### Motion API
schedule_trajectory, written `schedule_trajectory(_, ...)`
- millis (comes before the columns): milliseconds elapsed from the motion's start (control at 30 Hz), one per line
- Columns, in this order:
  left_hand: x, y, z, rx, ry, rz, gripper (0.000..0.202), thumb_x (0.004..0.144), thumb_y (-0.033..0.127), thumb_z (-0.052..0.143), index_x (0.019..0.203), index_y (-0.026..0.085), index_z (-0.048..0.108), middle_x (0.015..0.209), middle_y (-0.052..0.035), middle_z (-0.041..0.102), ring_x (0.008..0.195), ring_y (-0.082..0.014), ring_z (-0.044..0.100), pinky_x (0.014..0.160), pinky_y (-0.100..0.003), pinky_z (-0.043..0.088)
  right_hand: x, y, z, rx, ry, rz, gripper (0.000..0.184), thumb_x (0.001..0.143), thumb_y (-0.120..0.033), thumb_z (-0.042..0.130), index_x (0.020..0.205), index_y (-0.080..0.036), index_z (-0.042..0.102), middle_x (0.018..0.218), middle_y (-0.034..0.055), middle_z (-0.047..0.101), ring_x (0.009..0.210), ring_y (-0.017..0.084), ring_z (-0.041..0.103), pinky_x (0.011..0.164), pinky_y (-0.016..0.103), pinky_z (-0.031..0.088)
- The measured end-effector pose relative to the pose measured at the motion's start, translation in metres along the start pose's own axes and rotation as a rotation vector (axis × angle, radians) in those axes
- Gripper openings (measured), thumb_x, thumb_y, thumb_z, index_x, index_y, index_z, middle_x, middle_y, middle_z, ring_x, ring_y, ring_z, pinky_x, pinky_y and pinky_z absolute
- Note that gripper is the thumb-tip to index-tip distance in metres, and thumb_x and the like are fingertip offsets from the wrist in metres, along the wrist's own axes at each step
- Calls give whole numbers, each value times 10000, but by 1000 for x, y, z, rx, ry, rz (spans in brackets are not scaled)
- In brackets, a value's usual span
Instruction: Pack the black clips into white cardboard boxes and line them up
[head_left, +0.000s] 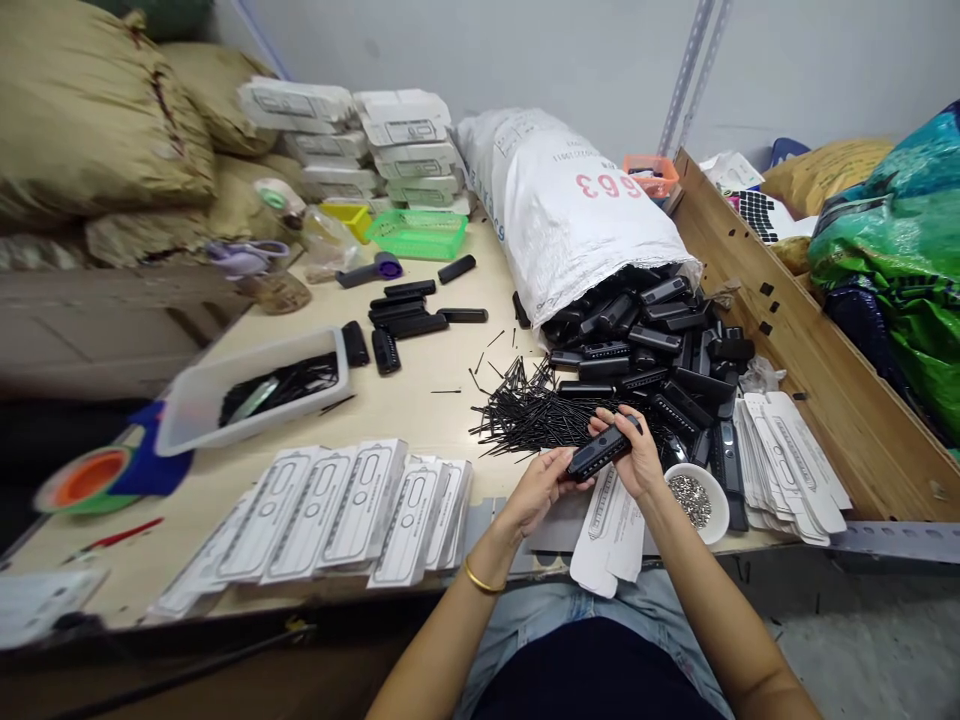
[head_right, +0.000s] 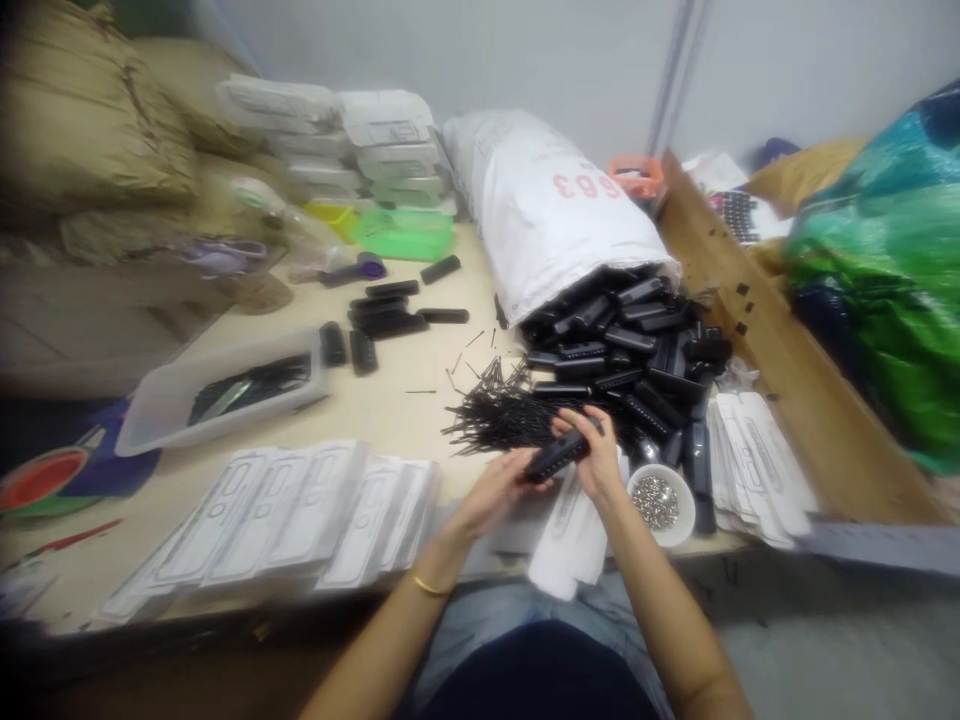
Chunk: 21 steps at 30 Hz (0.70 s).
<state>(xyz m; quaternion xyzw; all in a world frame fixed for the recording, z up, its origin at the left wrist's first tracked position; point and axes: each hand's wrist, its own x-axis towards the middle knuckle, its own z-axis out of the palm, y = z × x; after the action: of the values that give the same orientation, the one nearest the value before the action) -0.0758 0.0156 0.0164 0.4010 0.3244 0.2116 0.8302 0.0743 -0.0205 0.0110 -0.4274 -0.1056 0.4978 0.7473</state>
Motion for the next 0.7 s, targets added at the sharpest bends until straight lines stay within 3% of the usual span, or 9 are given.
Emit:
schedule_trajectory(100,1,0,-6,39,35,-2,390,774,443,614,991,120,626,960,-94,643,784,-172,618,769,-326,479,-5,-8,7,-59,-19,-58,337,716,-306,688,961,-226,471,859,-2,643,779,156,637,879,446,488)
schedule_trajectory(167,3,-1,-16,118,178,67,409,771,437,618,1047,135,602,1009,-102,635,857,-181,611,824,-335,465,-15,-4,9,-193,11,-246,252,750,-296,644,928,-223,481,864,2,612,810,154,614,896,438,469)
schedule_trajectory(233,3,-1,-30,179,395,198,430,782,438,601,1104,156,555,1070,-107,611,939,-185,593,880,-341,443,-27,10,8,-398,-30,-471,184,775,-288,599,911,-227,491,907,24,592,906,176,582,900,423,451)
schedule_trajectory(300,1,0,-41,204,549,320,425,803,444,564,1127,173,516,1123,-106,581,1005,-188,572,930,-352,421,-34,32,6,-636,-253,-539,124,760,-296,588,813,-226,501,829,22,574,863,185,562,830,385,465)
schedule_trajectory(333,-1,1,-45,228,562,354,412,817,444,541,1131,179,508,1145,-105,568,1042,-193,559,955,-359,406,-34,44,7,-741,-368,-507,109,756,-302,578,776,-226,502,774,5,555,777,167,549,756,340,471)
schedule_trajectory(400,-3,1,-48,331,452,369,400,833,425,518,1158,195,499,1203,-105,544,1128,-206,517,1009,-372,363,-25,66,11,-788,-381,-438,114,760,-294,566,819,-209,516,768,-1,545,703,147,526,678,295,456)
schedule_trajectory(500,7,-2,-46,587,174,380,532,788,348,588,1279,213,433,1363,-111,434,1275,-234,387,1084,-398,264,6,74,24,-729,-238,-272,183,771,-355,562,823,-187,511,775,-9,542,729,137,522,698,266,441)
schedule_trajectory(600,35,-9,-42,756,115,464,676,739,280,629,1352,191,358,1433,-132,343,1340,-258,288,1113,-422,190,32,49,24,-725,-203,-222,336,738,-419,611,961,-181,530,909,22,584,851,160,545,782,287,439)
schedule_trajectory(700,69,-13,-38,819,185,497,656,754,294,606,1350,162,366,1387,-159,401,1299,-281,354,1088,-440,232,29,3,-5,-1025,-161,-330,498,696,-390,684,1113,-186,504,1102,76,554,979,199,522,873,337,401)
